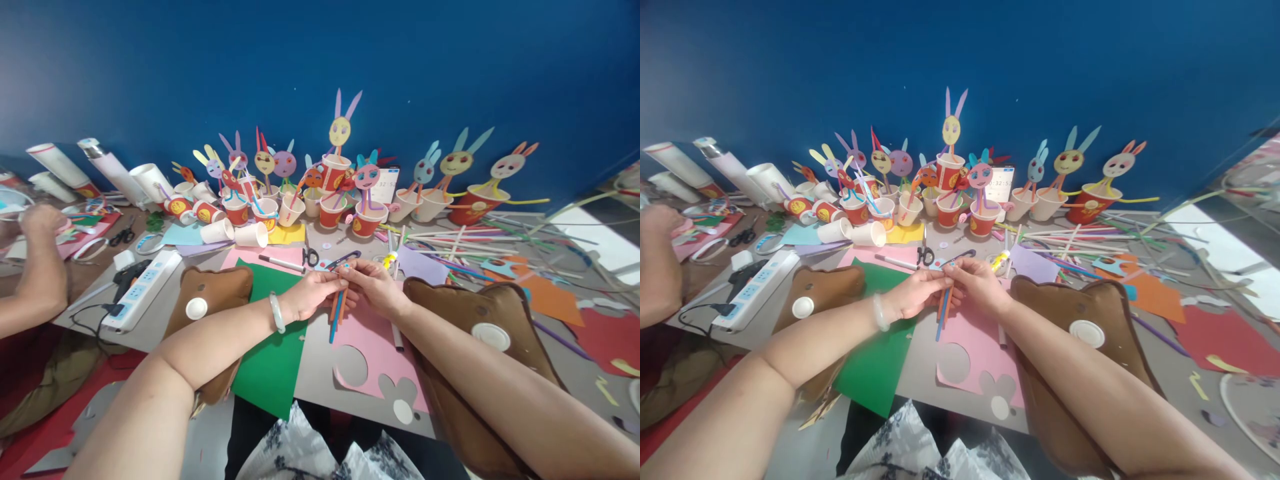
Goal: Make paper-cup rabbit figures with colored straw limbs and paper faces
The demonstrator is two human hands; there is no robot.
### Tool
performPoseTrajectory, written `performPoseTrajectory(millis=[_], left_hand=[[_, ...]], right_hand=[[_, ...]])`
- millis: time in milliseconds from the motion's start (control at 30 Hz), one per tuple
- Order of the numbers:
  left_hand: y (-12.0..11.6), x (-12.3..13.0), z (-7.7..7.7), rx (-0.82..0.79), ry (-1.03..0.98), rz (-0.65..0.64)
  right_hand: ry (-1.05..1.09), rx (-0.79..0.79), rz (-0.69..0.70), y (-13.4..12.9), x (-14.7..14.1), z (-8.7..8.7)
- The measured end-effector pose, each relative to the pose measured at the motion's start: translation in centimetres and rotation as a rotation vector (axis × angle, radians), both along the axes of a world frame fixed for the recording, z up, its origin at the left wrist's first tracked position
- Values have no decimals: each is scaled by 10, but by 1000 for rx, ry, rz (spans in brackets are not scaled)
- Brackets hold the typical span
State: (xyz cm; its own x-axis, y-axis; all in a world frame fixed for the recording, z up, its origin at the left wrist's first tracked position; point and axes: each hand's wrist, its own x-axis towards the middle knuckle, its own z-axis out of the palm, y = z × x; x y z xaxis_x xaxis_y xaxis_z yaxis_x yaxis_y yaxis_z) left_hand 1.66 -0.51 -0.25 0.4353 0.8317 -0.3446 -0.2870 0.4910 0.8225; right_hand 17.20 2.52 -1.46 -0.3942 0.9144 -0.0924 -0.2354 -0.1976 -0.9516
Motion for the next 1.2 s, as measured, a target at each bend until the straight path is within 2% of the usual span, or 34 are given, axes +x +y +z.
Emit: performPoseTrajectory(millis=[333,567,900,1200], left_hand=[[-2,4,3,-20,36,22],[-2,6,-1,12,52,87],[-3,5,-4,58,66,79],[-2,3,5,38,99,63]], right_hand=[[0,5,-27,1,0,-4],[-1,7,-42,1,-1,-2],[12,19,-21,-1,-2,-3],[-122,165,-119,0,-1,-4]])
